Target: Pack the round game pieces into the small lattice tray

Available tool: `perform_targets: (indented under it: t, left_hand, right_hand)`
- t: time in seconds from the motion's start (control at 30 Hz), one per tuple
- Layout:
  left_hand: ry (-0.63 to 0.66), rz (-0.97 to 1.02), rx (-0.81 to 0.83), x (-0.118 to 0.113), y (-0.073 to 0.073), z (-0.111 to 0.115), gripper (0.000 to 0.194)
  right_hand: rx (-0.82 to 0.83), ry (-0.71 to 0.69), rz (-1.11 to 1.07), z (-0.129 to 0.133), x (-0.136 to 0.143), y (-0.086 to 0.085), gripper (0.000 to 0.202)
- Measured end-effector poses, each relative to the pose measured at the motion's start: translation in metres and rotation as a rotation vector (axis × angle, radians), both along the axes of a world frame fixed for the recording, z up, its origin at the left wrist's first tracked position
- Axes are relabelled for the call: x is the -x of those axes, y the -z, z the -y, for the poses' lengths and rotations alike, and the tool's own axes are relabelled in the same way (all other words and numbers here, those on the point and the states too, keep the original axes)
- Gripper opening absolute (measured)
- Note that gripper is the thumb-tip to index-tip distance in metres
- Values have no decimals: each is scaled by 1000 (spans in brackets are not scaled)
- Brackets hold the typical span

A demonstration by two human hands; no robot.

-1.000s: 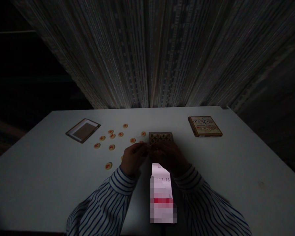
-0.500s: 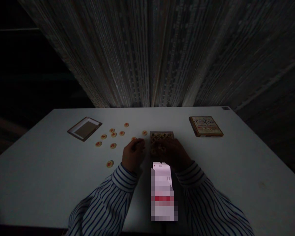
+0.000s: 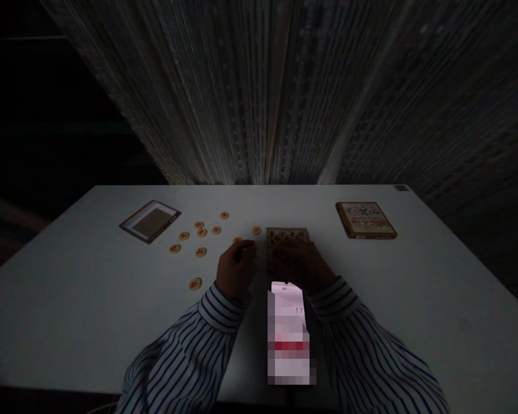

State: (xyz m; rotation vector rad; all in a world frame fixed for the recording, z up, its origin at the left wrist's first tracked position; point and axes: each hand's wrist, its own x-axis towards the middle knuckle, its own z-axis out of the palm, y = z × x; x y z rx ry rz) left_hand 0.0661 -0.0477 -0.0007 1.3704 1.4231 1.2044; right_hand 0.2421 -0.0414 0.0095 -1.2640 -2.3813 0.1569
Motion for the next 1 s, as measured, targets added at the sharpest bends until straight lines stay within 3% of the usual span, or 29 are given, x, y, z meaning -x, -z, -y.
perform_targets:
  t: [0.5,1.0]
  left_hand:
    - [12,-22,19,0,-5,0,17]
    - [1,-12,26,-1,0,-1,18]
  right_hand:
    - [-35,-40,-26,-3,0,4,19]
    - [16,-28,0,-3,-4,6,16]
